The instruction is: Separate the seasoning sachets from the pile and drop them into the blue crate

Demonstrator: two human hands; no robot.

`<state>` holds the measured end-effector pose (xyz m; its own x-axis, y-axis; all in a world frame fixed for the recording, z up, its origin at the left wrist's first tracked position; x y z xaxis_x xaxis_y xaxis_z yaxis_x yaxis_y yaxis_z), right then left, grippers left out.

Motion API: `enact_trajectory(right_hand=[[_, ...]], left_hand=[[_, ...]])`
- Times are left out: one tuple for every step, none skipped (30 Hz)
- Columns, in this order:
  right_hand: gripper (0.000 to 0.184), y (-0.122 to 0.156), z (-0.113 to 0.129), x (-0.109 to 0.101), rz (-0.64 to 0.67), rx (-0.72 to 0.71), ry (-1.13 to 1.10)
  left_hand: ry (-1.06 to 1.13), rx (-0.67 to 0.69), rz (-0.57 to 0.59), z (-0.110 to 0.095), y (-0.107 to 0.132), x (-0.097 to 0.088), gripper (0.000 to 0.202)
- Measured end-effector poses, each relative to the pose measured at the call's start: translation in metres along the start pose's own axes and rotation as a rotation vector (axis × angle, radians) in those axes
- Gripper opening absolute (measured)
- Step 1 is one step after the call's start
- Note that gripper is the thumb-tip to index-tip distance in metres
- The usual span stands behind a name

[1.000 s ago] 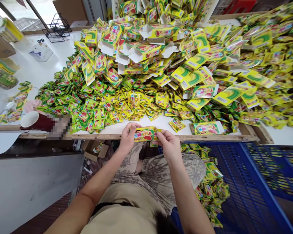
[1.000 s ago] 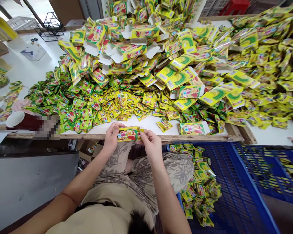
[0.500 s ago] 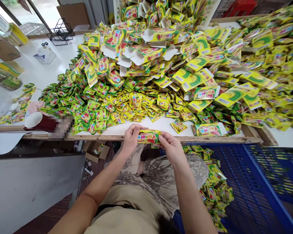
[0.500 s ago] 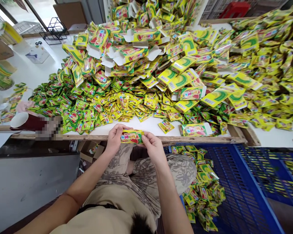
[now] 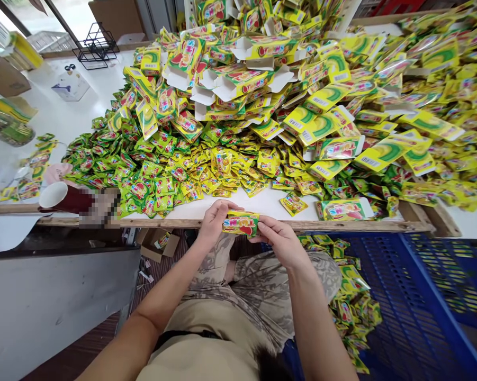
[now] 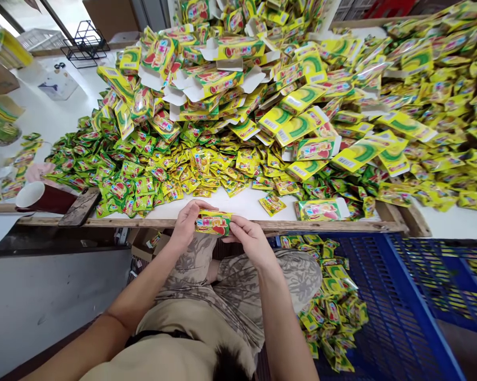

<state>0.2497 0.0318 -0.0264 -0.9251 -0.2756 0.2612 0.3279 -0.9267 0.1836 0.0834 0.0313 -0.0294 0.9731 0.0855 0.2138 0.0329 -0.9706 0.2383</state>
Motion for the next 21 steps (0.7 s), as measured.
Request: enact_trajectory(right_hand=[[0.036, 0.000, 0.000, -0.001, -0.016, -0.010, -0.001], [0.035, 0.000, -0.001, -0.001, -0.036, -0.023, 0.004], [0.034, -0.001, -0.002, -0.001, -0.063, -0.039, 0.012], [0.034, -0.001, -0.004, -0.002, -0.097, -0.058, 0.019], [0.034, -0.002, -0.005, -0.002, -0.140, -0.079, 0.022], [0.034, -0.002, -0.007, -0.003, -0.188, -0.104, 0.024], [0.035, -0.003, -0.008, -0.004, -0.233, -0.131, 0.028], [0.036, -0.003, -0.009, -0.004, -0.264, -0.155, 0.039], [0.036, -0.004, -0.009, -0.004, -0.283, -0.176, 0.058], [0.036, -0.005, -0.009, -0.004, -0.288, -0.196, 0.089], [0.035, -0.006, -0.007, -0.004, -0.283, -0.216, 0.134], [0.034, -0.007, -0.003, -0.005, -0.278, -0.242, 0.193], [0.031, -0.008, 0.002, -0.006, -0.278, -0.282, 0.269], [0.027, -0.009, 0.010, -0.006, -0.285, -0.342, 0.360], [0.022, -0.010, 0.018, -0.006, -0.288, -0.418, 0.463], [0.018, -0.011, 0.028, -0.004, -0.282, -0.508, 0.571], [0.015, -0.012, 0.037, -0.001, -0.266, -0.603, 0.677], [0.017, -0.015, 0.044, 0.003, -0.236, -0.691, 0.775], [0.021, -0.017, 0.049, 0.008, -0.187, -0.756, 0.864], [0.025, -0.020, 0.051, 0.013, -0.127, -0.797, 0.942], [0.028, -0.024, 0.051, 0.017, -0.066, -0.820, 1.003]], left_hand=[[-0.048, -0.020, 0.032, -0.001, 0.000, 0.000, 0.037], [-0.106, -0.039, 0.054, -0.001, 0.000, 0.000, 0.039], [-0.158, -0.052, 0.059, -0.001, 0.001, -0.001, 0.043], [-0.196, -0.059, 0.049, -0.001, 0.001, -0.001, 0.045], [-0.211, -0.061, 0.030, -0.001, 0.001, -0.002, 0.043], [-0.208, -0.059, 0.007, 0.000, 0.001, -0.002, 0.040], [-0.198, -0.054, -0.010, 0.000, 0.000, -0.002, 0.038], [-0.189, -0.044, -0.024, 0.000, -0.001, -0.001, 0.036], [-0.187, -0.031, -0.031, 0.000, -0.002, 0.000, 0.036], [-0.195, -0.012, -0.035, -0.001, -0.003, 0.001, 0.036], [-0.214, 0.011, -0.033, -0.002, -0.004, 0.002, 0.037], [-0.245, 0.034, -0.025, -0.004, -0.005, 0.004, 0.037], [-0.281, 0.053, -0.011, -0.007, -0.007, 0.005, 0.037], [-0.316, 0.072, 0.002, -0.009, -0.009, 0.007, 0.036], [-0.348, 0.091, 0.010, -0.011, -0.011, 0.009, 0.034], [-0.377, 0.113, 0.009, -0.014, -0.014, 0.011, 0.031], [-0.405, 0.145, -0.003, -0.016, -0.016, 0.013, 0.028], [-0.432, 0.188, -0.028, -0.019, -0.019, 0.014, 0.026], [-0.460, 0.235, -0.051, -0.022, -0.022, 0.015, 0.025], [-0.487, 0.275, -0.057, -0.023, -0.025, 0.017, 0.024], [-0.508, 0.300, -0.047, -0.023, -0.027, 0.019, 0.023]])
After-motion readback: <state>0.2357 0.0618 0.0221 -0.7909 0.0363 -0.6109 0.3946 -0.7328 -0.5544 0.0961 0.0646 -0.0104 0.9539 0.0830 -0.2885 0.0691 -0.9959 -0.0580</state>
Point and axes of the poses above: each hand's wrist, its own y-axis away from the middle knuckle, its own x-axis out of the palm, z = x × y, the point moved 5 cm from there along -y, towards the middle knuckle, and after that the axes turned 10 degrees about -x, right-handed, at the moved point
